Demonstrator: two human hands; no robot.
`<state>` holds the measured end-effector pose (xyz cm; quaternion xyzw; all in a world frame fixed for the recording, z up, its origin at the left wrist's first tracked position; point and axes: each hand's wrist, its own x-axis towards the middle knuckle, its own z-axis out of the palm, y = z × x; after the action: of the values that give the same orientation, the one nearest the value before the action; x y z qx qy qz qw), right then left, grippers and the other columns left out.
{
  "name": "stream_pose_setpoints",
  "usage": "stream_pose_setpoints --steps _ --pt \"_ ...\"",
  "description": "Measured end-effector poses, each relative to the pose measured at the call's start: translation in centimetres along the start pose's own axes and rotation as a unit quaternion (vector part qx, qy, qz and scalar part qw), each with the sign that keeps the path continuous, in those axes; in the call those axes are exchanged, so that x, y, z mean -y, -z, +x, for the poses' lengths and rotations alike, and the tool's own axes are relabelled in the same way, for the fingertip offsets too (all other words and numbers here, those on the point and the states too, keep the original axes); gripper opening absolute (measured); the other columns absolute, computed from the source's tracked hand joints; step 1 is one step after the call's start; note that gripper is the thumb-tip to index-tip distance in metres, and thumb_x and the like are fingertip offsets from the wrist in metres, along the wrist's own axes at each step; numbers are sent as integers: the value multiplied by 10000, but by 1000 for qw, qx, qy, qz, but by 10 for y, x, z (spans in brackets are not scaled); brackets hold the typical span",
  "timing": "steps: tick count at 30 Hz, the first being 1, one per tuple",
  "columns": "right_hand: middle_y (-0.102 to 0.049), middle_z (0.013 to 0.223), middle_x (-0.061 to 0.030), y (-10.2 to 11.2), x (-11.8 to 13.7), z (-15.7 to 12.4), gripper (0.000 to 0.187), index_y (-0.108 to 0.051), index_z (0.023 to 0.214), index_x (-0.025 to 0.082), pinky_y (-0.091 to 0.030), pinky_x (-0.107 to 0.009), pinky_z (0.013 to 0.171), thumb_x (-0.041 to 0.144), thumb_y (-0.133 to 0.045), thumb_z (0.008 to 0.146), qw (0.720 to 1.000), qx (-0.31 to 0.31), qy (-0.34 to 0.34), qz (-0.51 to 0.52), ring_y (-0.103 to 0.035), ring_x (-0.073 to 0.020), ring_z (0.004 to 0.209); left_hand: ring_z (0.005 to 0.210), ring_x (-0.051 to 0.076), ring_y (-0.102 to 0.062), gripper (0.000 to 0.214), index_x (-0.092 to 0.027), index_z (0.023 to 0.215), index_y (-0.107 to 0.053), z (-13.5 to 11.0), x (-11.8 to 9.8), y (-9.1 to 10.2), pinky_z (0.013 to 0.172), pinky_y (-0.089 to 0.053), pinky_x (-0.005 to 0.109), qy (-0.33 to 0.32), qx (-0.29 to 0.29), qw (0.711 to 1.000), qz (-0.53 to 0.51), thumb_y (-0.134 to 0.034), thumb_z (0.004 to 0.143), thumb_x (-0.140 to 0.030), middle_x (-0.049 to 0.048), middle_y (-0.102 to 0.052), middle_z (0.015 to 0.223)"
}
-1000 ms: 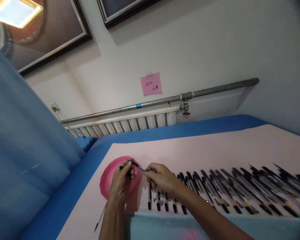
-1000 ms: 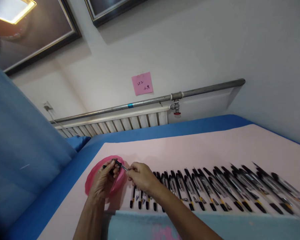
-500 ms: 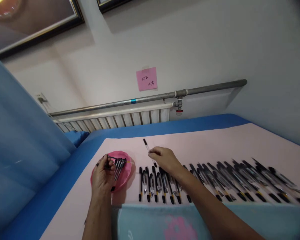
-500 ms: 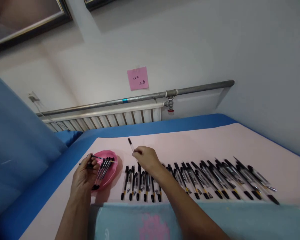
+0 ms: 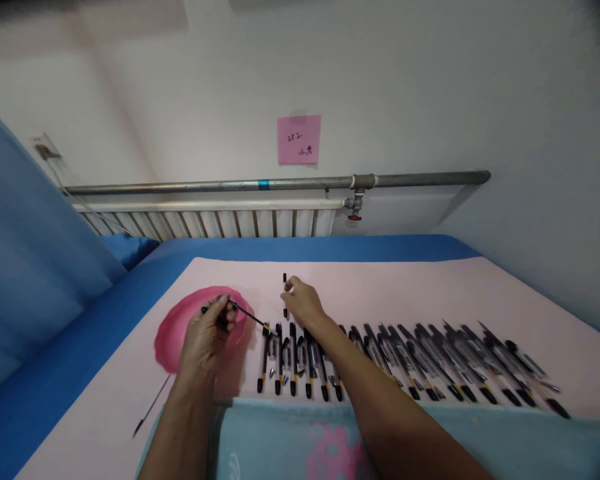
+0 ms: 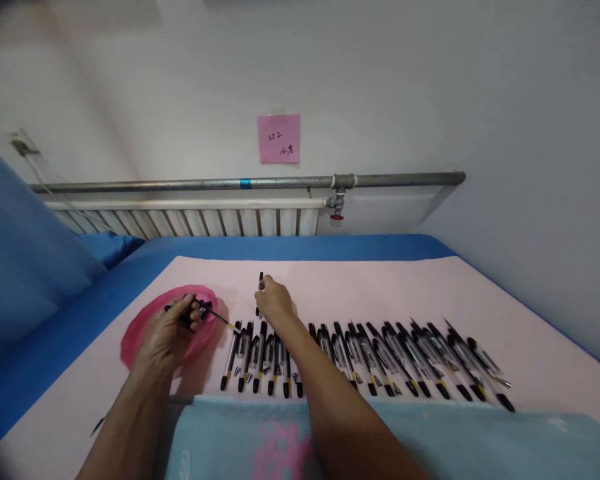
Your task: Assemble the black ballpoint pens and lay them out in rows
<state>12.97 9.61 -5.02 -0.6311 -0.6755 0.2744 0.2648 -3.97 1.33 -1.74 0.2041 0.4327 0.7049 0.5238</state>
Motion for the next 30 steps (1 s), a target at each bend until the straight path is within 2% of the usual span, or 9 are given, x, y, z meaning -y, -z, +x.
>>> stream_pose_setpoints --steps 7,11,13,15,18,20,23,28,30 --pt "-625 805 -89 -9 2 -5 156 -569 855 163 -324 -254 571 191 -476 732 997 12 37 -66 -553 -202 733 485 82 -487 190 -94 677 -590 -3 4 -4 378 -355 173 3 19 1000 24 -719 593 -204 22 -555 603" --pt "-630 842 -106 1 6 -8 191 -585 872 141 -352 -252 616 249 -450 790 997 24 46 -58 -551 -191 774 477 76 -482 212 -94 691 -594 -2 7 -4 381 -352 170 16 11 999 38 -731 572 -203 26 -567 612" --pt "-638 844 -80 12 12 -13 218 -604 867 153 -365 -230 607 276 -433 809 997 40 57 -37 -552 -161 754 475 74 -481 219 -94 692 -593 -2 9 -4 384 -353 169 24 13 999 44 -736 561 -197 28 -571 616" --pt "-645 788 -33 24 20 -21 233 -631 833 171 -368 -199 546 303 -441 805 992 103 77 4 -545 -123 668 481 76 -490 225 -97 695 -592 -1 12 -5 392 -359 167 28 20 998 46 -740 554 -192 24 -573 615" --pt "-613 652 15 39 33 -36 195 -658 784 167 -346 -169 470 282 -503 752 958 244 120 96 -505 -89 564 483 79 -501 229 -106 698 -588 -1 15 -6 401 -370 166 19 19 999 45 -740 557 -204 17 -571 598" --pt "-580 600 30 43 40 -42 144 -660 761 154 -351 -160 487 209 -541 702 940 278 148 132 -498 -83 572 480 80 -502 227 -107 702 -589 -1 16 -7 401 -373 166 10 17 999 43 -737 563 -207 14 -569 587" --pt "-577 594 32 41 39 -39 109 -651 722 147 -366 -160 518 143 -562 660 950 235 153 141 -507 -81 585 489 80 -508 229 -99 727 -600 -2 15 -9 407 -378 166 4 16 999 35 -732 572 -205 19 -578 608" --pt "-567 579 5 31 11 -13 119 -604 793 134 -346 -163 413 190 -520 731 979 81 -30 186 -475 -66 452 509 82 -513 255 -95 797 -611 -6 12 -13 403 -368 170 20 17 999 24 -716 595 -210 44 -605 690" --pt "-566 562 -1 25 -1 -4 137 -581 829 127 -337 -167 387 214 -494 770 980 54 -67 179 -453 -60 402 509 80 -509 255 -95 801 -613 -7 12 -14 402 -365 170 30 21 999 24 -713 596 -207 45 -603 688"
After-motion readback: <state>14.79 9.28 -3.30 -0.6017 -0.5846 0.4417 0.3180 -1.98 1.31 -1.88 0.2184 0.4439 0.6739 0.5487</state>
